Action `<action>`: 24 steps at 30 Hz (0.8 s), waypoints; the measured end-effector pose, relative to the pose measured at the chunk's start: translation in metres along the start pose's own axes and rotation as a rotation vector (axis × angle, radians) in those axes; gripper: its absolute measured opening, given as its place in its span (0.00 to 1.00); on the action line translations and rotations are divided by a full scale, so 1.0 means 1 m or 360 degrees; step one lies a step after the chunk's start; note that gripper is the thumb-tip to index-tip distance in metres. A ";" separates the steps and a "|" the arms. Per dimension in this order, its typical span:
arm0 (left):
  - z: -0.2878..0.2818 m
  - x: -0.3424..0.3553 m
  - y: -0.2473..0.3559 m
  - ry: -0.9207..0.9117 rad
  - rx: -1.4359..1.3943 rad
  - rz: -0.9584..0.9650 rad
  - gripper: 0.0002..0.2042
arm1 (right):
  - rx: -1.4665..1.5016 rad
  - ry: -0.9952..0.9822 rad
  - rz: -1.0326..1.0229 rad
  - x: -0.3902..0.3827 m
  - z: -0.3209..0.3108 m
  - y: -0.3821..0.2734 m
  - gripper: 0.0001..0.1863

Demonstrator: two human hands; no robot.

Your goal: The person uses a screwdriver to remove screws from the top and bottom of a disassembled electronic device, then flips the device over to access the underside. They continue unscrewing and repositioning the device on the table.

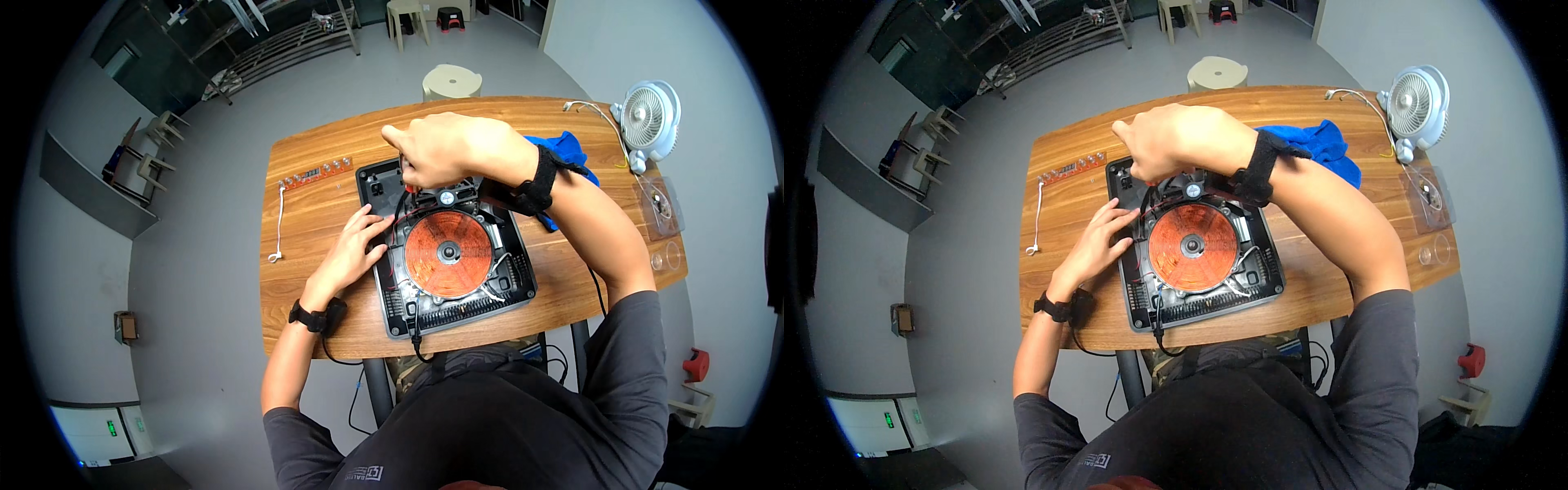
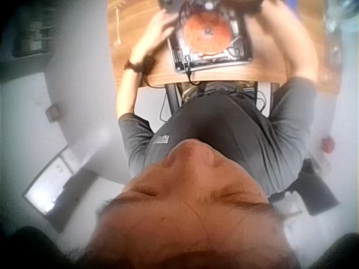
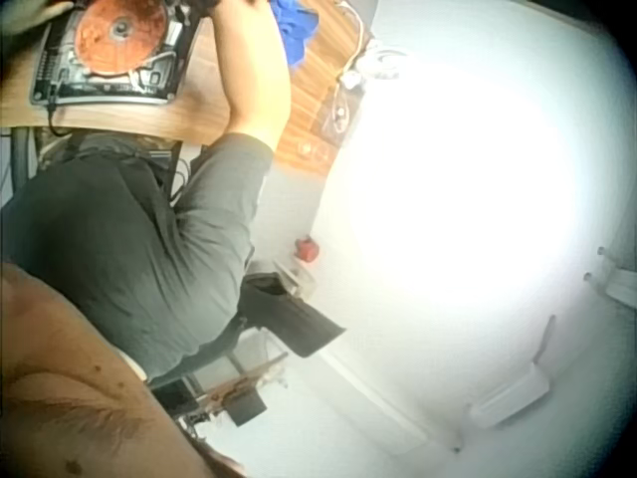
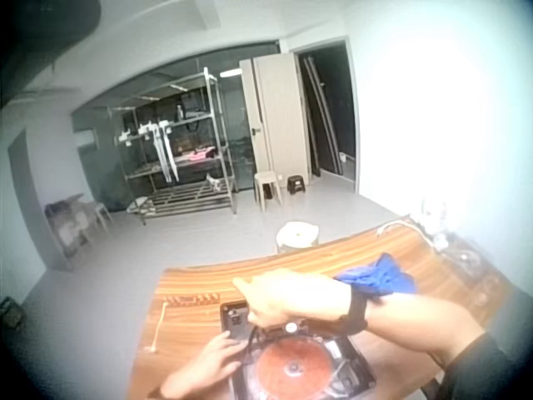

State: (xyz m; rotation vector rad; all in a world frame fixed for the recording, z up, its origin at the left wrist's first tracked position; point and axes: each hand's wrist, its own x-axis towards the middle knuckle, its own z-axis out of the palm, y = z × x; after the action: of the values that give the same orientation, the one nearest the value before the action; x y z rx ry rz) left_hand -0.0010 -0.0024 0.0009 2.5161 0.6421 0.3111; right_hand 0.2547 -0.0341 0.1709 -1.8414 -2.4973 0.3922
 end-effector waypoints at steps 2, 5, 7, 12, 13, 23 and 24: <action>0.001 0.001 0.000 0.0003 -0.0001 0.0002 0.28 | 0.0028 0.0047 -0.0019 -0.002 0.001 0.002 0.21; 0.000 0.002 0.002 -0.0007 -0.0004 -0.0007 0.28 | -0.0217 0.0210 -0.0114 -0.003 0.005 0.004 0.25; 0.000 0.000 0.002 -0.0011 -0.0008 -0.0023 0.27 | -0.0380 0.0170 -0.0074 0.003 0.004 0.000 0.27; 0.000 0.000 0.002 -0.0001 -0.0008 -0.0012 0.28 | -0.0179 0.0288 -0.0140 -0.007 0.007 0.000 0.24; 0.000 0.000 0.002 0.0001 -0.0008 -0.0006 0.28 | -0.0137 0.0347 -0.0230 -0.008 0.009 0.004 0.23; 0.003 -0.001 -0.001 -0.0004 -0.0039 -0.0032 0.28 | -0.0310 0.0282 -0.0237 0.005 0.014 0.004 0.16; 0.002 0.000 0.000 -0.0005 -0.0038 -0.0033 0.28 | -0.0314 0.0278 -0.0199 0.004 0.014 0.002 0.17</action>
State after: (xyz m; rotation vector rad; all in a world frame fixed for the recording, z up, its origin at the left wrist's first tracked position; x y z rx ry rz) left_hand -0.0008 -0.0033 -0.0012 2.4851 0.6588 0.3053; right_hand 0.2530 -0.0330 0.1567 -1.6820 -2.5908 -0.0192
